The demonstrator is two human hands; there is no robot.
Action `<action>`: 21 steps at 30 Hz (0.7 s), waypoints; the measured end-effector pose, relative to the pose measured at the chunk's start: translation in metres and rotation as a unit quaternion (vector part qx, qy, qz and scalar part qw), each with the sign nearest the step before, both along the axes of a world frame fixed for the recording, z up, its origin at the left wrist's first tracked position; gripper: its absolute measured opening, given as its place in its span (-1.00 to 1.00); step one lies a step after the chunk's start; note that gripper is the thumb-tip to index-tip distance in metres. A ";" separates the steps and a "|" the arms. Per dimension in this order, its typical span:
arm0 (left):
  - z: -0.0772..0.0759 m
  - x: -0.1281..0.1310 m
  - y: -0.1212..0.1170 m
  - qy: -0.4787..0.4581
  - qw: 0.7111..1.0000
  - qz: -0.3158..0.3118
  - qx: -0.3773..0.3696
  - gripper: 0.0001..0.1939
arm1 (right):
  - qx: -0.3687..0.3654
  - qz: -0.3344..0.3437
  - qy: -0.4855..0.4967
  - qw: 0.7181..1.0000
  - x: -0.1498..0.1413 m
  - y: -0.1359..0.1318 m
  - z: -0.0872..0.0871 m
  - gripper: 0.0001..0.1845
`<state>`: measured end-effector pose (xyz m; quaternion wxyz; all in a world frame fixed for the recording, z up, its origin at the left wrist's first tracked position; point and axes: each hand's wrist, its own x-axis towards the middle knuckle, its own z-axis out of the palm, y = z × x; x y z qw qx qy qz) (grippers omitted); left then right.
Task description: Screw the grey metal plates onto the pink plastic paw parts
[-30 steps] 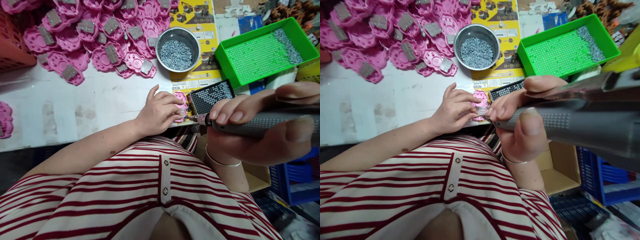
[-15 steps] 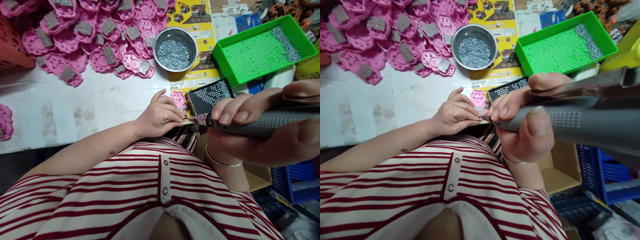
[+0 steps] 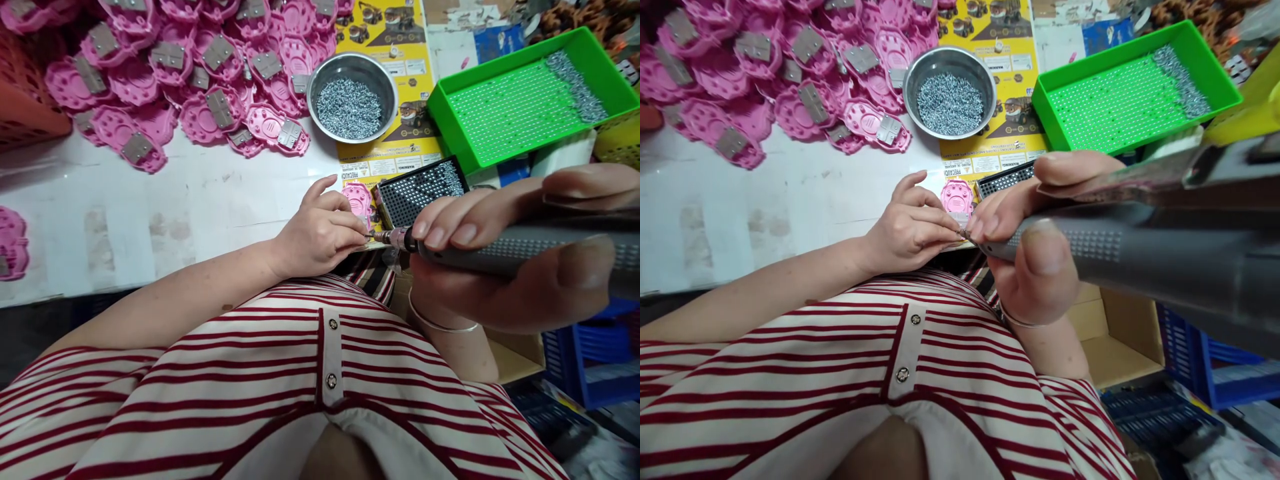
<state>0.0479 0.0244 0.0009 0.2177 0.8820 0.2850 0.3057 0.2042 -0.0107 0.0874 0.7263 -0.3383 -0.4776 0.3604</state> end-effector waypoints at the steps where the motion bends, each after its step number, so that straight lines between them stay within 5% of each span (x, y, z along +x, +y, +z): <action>1: 0.000 0.000 0.000 -0.006 1.000 0.001 0.003 -0.81 | -0.022 0.006 -0.006 1.000 0.000 -0.002 0.000 -0.88; 5: 0.000 0.002 -0.003 -0.018 1.000 0.004 0.012 -0.81 | -0.094 0.009 -0.069 0.993 -0.005 -0.006 0.001 -0.84; 11: -0.005 -0.006 -0.004 0.033 0.998 0.048 0.009 -0.90 | -0.100 0.027 -0.125 0.987 -0.013 0.002 -0.017 -0.64; 21: -0.016 -0.010 -0.008 0.058 0.995 0.075 0.003 -0.90 | 0.179 -0.008 -0.097 0.979 -0.004 0.035 -0.066 -0.68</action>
